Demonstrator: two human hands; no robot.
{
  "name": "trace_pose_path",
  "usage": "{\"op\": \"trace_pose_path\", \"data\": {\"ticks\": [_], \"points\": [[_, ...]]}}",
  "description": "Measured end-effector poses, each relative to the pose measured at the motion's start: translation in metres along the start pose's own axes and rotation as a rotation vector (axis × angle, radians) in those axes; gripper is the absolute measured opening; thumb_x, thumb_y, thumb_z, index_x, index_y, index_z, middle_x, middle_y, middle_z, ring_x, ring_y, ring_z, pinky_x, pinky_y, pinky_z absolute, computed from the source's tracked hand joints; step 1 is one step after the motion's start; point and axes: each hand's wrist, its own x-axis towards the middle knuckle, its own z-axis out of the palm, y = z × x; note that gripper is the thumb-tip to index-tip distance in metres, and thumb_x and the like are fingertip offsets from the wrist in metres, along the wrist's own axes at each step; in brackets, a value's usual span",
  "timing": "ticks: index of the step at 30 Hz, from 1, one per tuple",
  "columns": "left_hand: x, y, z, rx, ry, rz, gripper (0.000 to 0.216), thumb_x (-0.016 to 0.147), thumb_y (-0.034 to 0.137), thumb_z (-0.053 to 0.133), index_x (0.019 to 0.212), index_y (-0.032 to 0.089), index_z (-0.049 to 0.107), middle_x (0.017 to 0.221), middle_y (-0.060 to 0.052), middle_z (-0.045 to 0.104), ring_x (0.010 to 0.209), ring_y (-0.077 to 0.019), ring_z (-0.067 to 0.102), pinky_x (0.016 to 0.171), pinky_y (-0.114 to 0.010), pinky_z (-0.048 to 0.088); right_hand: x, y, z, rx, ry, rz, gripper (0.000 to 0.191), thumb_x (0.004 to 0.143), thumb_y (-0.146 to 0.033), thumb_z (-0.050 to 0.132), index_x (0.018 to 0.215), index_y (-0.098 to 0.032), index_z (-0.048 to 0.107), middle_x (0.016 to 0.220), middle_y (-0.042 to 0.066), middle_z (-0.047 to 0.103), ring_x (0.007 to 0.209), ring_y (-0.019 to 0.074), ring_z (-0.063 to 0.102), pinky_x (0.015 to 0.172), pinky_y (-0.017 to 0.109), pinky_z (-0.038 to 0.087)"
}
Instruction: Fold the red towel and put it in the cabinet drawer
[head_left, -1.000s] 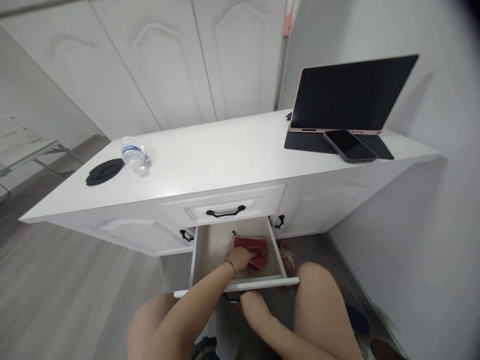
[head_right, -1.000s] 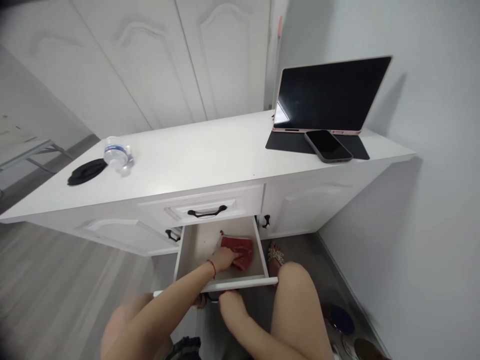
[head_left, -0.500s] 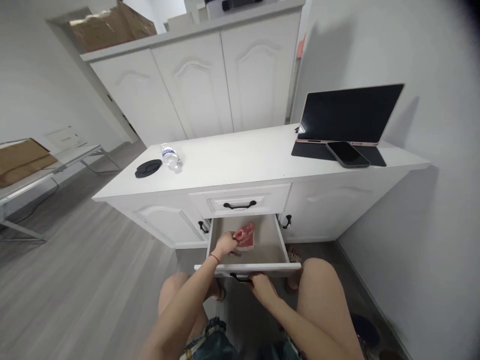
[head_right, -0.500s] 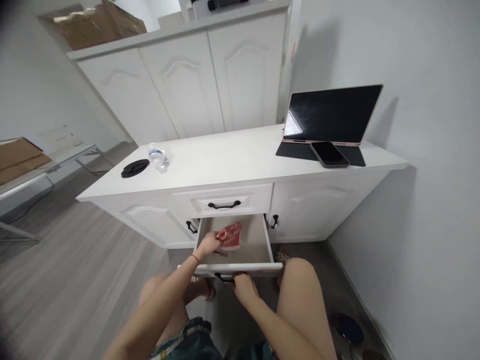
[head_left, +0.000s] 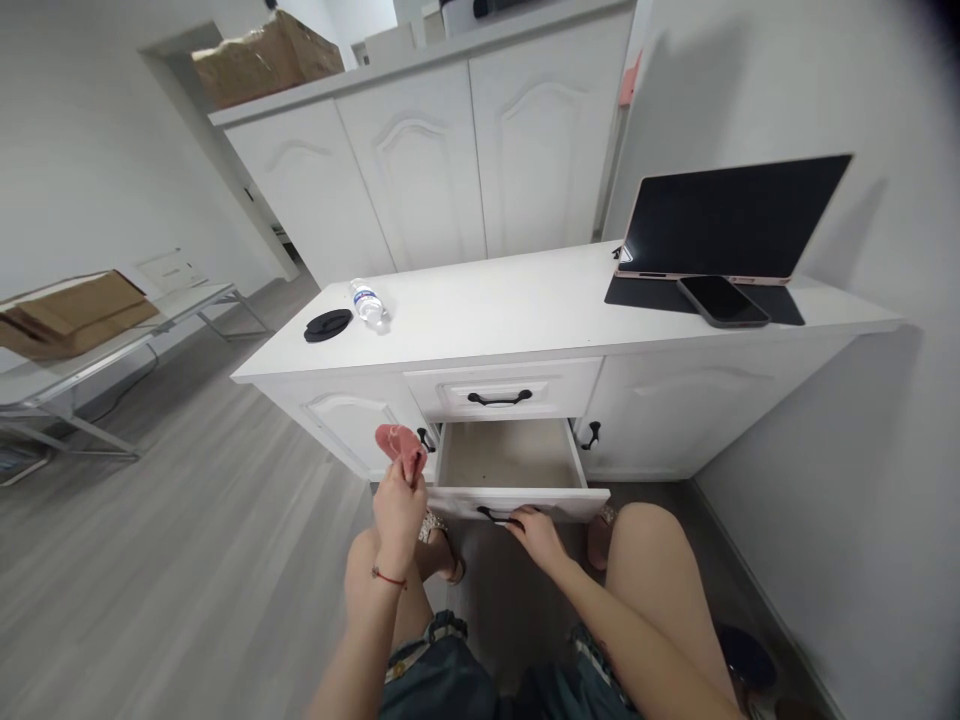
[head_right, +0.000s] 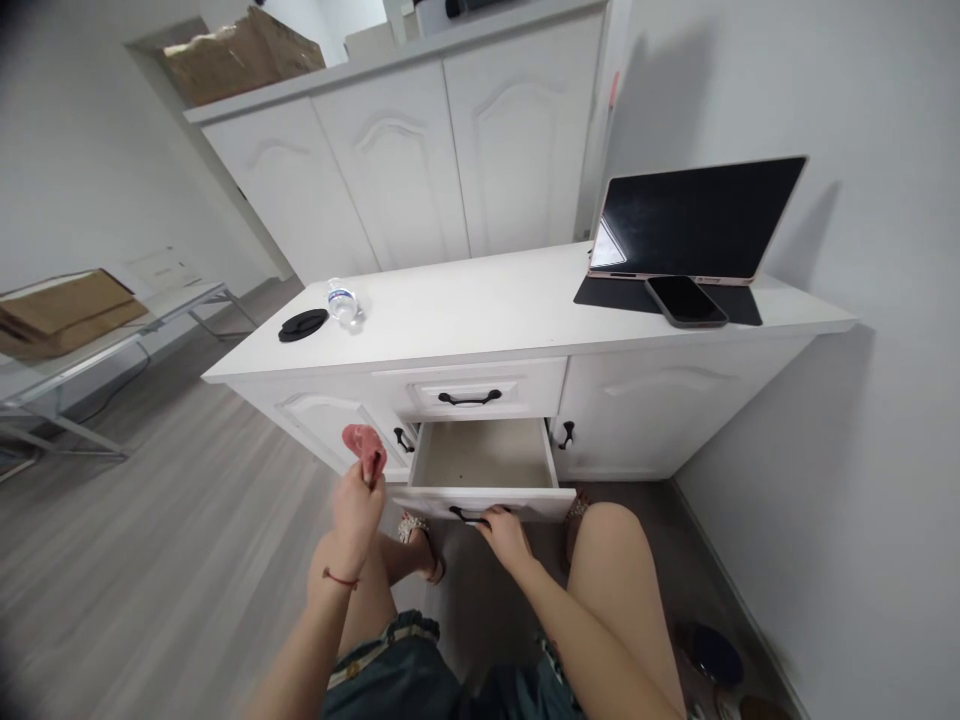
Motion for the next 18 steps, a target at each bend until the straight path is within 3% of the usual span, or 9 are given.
{"op": "trace_pose_path", "data": {"ticks": [4, 5, 8, 12, 18], "points": [[-0.020, -0.005, 0.047, 0.096, -0.128, 0.136, 0.049, 0.087, 0.026, 0.039, 0.134, 0.016, 0.046, 0.139, -0.011, 0.050, 0.127, -0.0265, 0.044, 0.104, -0.040, 0.033, 0.005, 0.002, 0.005, 0.002, 0.067, 0.015, 0.026, 0.089, -0.021, 0.048, 0.100, -0.016, 0.070, 0.105, 0.008, 0.067, 0.098, 0.0191, 0.061, 0.087, 0.026, 0.042], [-0.023, -0.005, 0.061, 0.131, -0.197, 0.157, 0.055, 0.083, 0.022, 0.042, 0.138, 0.015, 0.042, 0.145, -0.011, 0.043, 0.135, -0.0271, 0.034, 0.108, -0.041, 0.029, 0.006, 0.002, 0.006, 0.005, 0.079, 0.022, 0.025, 0.089, -0.021, 0.048, 0.101, -0.016, 0.069, 0.106, 0.008, 0.066, 0.098, 0.0191, 0.061, 0.088, 0.026, 0.042], [-0.031, -0.002, 0.094, 0.184, -0.239, 0.169, 0.066, 0.080, 0.019, 0.043, 0.145, 0.016, 0.032, 0.155, -0.008, 0.024, 0.143, -0.0310, 0.009, 0.113, -0.049, 0.019, 0.008, 0.000, 0.006, 0.022, 0.098, 0.044, 0.025, 0.088, -0.019, 0.048, 0.101, -0.016, 0.069, 0.106, 0.008, 0.066, 0.099, 0.0192, 0.061, 0.088, 0.026, 0.042], [-0.039, 0.011, 0.111, 0.188, -0.251, 0.223, 0.065, 0.085, 0.026, 0.041, 0.148, 0.022, 0.027, 0.158, -0.006, 0.015, 0.143, -0.0341, 0.002, 0.113, -0.056, 0.013, 0.009, -0.004, 0.007, 0.034, 0.108, 0.080, 0.025, 0.087, -0.017, 0.048, 0.099, -0.015, 0.069, 0.105, 0.009, 0.066, 0.097, 0.0200, 0.062, 0.087, 0.027, 0.043], [-0.057, 0.043, 0.123, 0.163, -0.273, 0.297, 0.070, 0.084, 0.030, 0.044, 0.149, 0.027, 0.018, 0.159, -0.004, 0.003, 0.143, -0.0325, -0.005, 0.113, -0.056, 0.008, 0.009, -0.003, 0.012, 0.095, 0.110, 0.085, 0.033, 0.082, -0.009, 0.045, 0.107, -0.012, 0.067, 0.113, 0.014, 0.064, 0.097, 0.0191, 0.063, 0.086, 0.025, 0.046]]}}
